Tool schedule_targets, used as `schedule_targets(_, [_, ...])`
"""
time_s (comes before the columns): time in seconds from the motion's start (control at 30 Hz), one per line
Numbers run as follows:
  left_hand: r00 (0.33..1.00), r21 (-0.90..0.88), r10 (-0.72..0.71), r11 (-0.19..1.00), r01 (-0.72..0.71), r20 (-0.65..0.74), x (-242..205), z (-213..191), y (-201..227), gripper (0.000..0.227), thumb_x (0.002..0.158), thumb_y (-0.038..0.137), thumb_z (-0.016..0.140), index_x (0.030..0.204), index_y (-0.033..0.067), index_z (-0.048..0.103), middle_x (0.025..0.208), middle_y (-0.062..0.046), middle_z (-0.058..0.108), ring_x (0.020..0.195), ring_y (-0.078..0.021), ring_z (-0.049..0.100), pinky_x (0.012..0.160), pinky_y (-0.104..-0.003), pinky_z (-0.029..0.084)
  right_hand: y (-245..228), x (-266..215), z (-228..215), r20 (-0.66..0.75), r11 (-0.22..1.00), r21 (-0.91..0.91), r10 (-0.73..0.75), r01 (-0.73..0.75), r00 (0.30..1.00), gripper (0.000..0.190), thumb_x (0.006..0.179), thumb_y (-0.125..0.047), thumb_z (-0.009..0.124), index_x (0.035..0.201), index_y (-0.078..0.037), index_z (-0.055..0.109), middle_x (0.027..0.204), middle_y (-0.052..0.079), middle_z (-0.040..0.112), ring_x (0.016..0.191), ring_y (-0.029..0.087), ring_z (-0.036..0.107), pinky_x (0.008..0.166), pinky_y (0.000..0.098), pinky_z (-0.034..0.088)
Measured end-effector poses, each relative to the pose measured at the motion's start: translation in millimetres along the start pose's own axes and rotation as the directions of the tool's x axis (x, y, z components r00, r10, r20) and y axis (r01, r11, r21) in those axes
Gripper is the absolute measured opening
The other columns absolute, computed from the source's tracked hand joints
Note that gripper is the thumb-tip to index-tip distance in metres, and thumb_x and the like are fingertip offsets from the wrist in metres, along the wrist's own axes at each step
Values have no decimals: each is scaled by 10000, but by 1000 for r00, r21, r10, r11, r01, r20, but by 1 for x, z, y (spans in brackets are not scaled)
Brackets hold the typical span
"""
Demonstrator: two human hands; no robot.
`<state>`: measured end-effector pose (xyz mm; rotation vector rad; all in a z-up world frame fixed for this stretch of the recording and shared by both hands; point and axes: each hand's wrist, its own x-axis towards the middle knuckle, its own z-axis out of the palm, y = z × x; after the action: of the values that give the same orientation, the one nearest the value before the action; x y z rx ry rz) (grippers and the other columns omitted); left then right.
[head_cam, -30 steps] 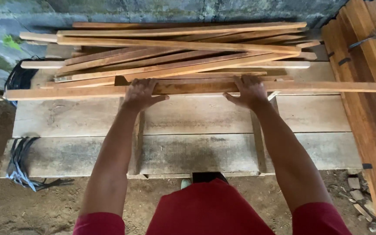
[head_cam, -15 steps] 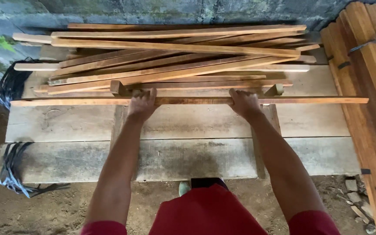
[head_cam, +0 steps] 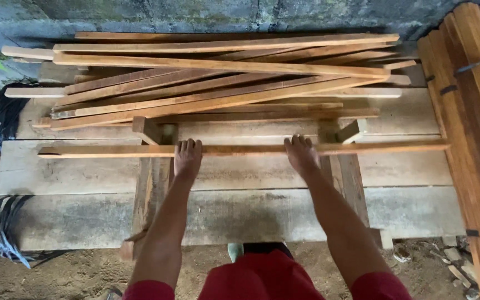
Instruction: Arranging and sorting thin wooden slats on a workbench in a woodworking area.
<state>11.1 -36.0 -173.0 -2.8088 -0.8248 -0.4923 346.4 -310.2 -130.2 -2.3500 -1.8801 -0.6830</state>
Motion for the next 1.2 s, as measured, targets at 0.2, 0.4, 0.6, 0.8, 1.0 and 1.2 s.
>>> schedule_targets(0.2, [992,-13,-71,997,70,-100,6,-16,12,227,829,221,730,1025,226,615,1006,-10,636,1003,-200,654,1042,-444,443,-1,-4,14,-27,1000,6,17,-17,999,232,731,-251,822,846,-206,625,729,31,593,727,265,669,686,390,539])
schedule_targets(0.4, [994,-196,-105,975,108,29,9,-48,13,590,671,456,853,1158,239,601,1103,-14,642,1091,-211,637,1090,-508,392,-13,5,-17,39,983,151,101,-105,994,523,535,-396,933,934,-179,674,766,55,673,802,261,721,819,428,547])
schedule_targets(0.6, [945,-260,-89,950,176,316,18,-77,14,542,918,579,629,1334,235,584,1304,-41,618,1282,-242,577,1180,-494,291,-20,15,-62,140,948,252,164,-196,976,655,699,-650,799,1157,-193,701,1057,80,753,1092,290,709,1078,489,460])
schedule_targets(0.8, [937,-239,-116,950,202,331,9,-45,12,560,1011,656,466,1346,221,576,1339,-85,584,1311,-307,545,1187,-559,232,-17,24,-77,515,878,330,139,-346,846,596,968,-644,603,1336,-177,646,1333,112,670,1399,316,529,1256,549,233])
schedule_targets(1.0, [990,-117,-132,985,125,-54,-3,6,16,678,910,688,610,1385,204,596,1452,-166,499,1355,-381,511,1156,-596,365,-20,15,-56,520,936,191,158,-295,839,721,933,-659,594,1538,-293,447,1420,62,594,1392,285,520,1228,600,253])
schedule_targets(1.2, [971,-121,-160,976,182,176,3,-39,24,770,931,644,588,1532,170,500,1552,-241,444,1464,-425,405,1226,-619,254,-23,8,-44,440,948,136,202,-287,875,806,925,-707,573,1592,-299,375,1453,116,533,1429,374,441,1163,742,233])
